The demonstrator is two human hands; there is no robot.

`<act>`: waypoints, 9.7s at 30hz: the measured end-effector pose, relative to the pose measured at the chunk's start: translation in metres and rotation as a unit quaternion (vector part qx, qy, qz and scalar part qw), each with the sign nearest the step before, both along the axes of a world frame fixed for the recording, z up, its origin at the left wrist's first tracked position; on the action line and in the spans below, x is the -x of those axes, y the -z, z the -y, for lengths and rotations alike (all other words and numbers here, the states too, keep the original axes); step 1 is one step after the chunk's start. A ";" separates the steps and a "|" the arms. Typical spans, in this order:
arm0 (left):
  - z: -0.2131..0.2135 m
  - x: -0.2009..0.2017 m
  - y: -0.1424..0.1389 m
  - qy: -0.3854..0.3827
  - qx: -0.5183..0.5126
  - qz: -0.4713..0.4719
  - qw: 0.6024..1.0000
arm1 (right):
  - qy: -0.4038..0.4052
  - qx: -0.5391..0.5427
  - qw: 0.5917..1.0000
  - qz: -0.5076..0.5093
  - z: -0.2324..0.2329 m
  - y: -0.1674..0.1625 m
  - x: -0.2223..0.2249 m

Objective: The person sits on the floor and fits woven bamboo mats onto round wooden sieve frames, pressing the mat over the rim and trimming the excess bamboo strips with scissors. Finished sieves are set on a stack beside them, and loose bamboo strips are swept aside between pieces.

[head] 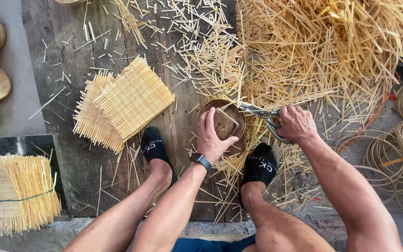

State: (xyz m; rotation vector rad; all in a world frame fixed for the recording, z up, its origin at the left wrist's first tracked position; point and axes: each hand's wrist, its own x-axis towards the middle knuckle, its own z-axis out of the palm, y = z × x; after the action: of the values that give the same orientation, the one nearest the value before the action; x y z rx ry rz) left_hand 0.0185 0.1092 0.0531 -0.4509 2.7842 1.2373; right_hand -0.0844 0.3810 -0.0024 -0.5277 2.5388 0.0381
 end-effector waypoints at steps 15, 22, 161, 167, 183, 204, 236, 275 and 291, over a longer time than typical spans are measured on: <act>0.025 0.007 0.017 0.158 0.007 -0.034 0.987 | -0.022 0.051 0.997 -0.045 -0.005 -0.006 0.003; 0.028 0.009 -0.001 0.231 0.027 -0.004 0.972 | 0.006 0.003 0.998 0.065 0.020 -0.006 0.001; 0.050 0.014 0.068 -0.228 -0.320 -0.010 0.920 | 0.468 0.615 0.567 0.287 0.106 -0.031 -0.057; 0.187 0.035 0.034 0.055 0.278 -0.013 0.959 | 0.467 0.577 0.574 0.346 0.115 0.002 -0.072; 0.252 0.030 -0.029 -0.105 0.304 -0.254 0.912 | 0.500 0.599 0.601 0.174 0.090 -0.005 -0.061; 0.125 0.012 0.050 -0.206 -0.401 0.165 0.877 | 0.462 0.584 0.640 0.189 0.098 -0.033 -0.046; -0.013 -0.116 0.060 -0.441 -0.613 0.114 0.646 | 0.438 0.479 0.759 0.045 0.098 -0.023 -0.080; -0.029 -0.005 -0.159 -0.091 -0.691 0.074 0.713 | -0.111 0.430 0.841 -0.310 0.040 -0.283 -0.038; 0.004 0.012 -0.219 -0.127 -0.672 0.170 0.709 | -0.252 0.324 0.884 -0.223 0.129 -0.327 -0.040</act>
State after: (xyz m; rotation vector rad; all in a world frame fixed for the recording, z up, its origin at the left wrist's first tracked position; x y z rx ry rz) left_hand 0.0064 0.1054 0.2718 -0.7334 0.9591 2.4065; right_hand -0.0440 0.2521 0.3242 -1.5943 2.7326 -0.5840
